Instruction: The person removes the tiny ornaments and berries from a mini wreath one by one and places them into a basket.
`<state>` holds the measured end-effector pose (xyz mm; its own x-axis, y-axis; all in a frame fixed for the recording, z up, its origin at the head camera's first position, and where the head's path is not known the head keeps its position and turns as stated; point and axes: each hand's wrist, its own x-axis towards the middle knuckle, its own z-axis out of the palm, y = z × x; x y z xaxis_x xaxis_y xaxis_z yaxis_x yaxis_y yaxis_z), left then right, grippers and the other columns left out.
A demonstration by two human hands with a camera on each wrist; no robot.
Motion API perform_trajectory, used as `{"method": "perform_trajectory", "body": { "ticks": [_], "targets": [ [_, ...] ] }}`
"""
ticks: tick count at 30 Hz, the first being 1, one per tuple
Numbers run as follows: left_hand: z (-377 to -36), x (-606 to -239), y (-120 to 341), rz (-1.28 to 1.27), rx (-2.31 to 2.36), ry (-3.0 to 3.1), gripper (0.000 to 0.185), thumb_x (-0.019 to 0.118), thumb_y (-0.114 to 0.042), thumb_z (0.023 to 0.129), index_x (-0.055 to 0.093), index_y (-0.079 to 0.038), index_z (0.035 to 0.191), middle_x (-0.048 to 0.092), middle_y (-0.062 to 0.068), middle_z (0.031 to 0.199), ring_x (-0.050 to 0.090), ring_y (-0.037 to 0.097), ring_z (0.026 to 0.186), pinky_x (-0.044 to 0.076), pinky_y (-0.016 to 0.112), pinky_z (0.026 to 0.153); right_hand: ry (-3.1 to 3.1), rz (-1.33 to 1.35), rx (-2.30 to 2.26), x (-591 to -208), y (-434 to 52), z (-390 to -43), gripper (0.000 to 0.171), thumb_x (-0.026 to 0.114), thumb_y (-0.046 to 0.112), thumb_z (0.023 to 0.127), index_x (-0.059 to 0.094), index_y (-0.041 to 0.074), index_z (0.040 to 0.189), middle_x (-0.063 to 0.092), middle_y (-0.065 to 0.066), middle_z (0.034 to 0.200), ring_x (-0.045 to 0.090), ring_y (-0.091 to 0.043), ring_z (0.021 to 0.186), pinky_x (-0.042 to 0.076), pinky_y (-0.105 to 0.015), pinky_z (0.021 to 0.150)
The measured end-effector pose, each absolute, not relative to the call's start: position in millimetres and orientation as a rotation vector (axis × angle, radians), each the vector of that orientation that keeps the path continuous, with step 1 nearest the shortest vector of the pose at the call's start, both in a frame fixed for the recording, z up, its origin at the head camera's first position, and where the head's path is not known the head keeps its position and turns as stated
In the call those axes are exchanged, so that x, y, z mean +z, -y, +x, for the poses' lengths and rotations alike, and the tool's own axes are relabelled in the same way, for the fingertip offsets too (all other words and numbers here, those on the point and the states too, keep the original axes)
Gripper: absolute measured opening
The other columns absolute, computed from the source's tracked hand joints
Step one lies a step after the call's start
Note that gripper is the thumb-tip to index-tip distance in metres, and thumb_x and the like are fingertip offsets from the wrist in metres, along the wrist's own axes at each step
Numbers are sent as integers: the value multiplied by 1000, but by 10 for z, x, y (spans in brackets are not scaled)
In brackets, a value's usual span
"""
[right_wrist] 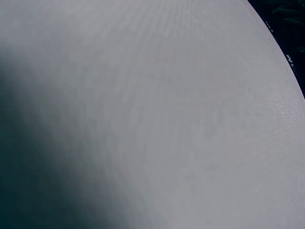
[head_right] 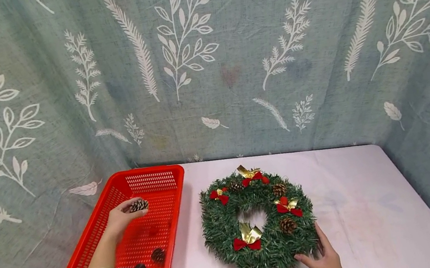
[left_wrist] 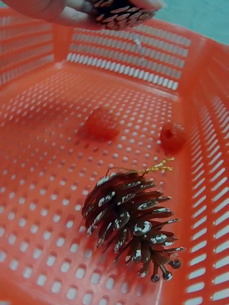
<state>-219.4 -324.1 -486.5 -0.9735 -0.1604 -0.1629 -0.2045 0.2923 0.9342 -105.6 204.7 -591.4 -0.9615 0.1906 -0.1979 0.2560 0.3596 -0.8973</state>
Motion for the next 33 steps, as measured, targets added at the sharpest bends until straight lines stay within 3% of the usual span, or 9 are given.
{"method": "perform_trajectory", "body": {
  "ticks": [5,12,20,33],
  "targets": [
    [-2179,-4996,3355,-532,1885,-2411,73,75,-23,82,39,-3,143,42,17,140,51,12,107,41,39,102,-2547,423,-1672,-5920,-2044,-1064,114,80,36,73,2,15,154,6,-26,155,17,-49,137,28,-53,110],
    [-2092,-5117,3532,-735,1906,-2352,76,73,-21,84,33,-3,146,29,24,148,36,35,129,33,49,109,-2534,431,-1669,-5898,-2037,-1052,115,80,38,73,2,16,154,6,-27,155,17,-49,137,29,-53,109],
    [-2019,-5212,3631,-883,1965,-2297,80,68,-8,86,20,-1,150,19,26,153,22,40,139,23,48,113,-2526,431,-1666,-5876,-2041,-1051,116,80,38,72,2,15,154,5,-26,155,16,-49,138,29,-53,110],
    [-1986,-5330,3577,-971,1938,-2324,76,73,-1,79,32,9,142,30,33,144,29,42,134,24,49,113,-2522,425,-1672,-5882,-2039,-1062,113,80,37,74,2,19,154,4,-24,156,15,-49,138,28,-54,109]
  ]
}}
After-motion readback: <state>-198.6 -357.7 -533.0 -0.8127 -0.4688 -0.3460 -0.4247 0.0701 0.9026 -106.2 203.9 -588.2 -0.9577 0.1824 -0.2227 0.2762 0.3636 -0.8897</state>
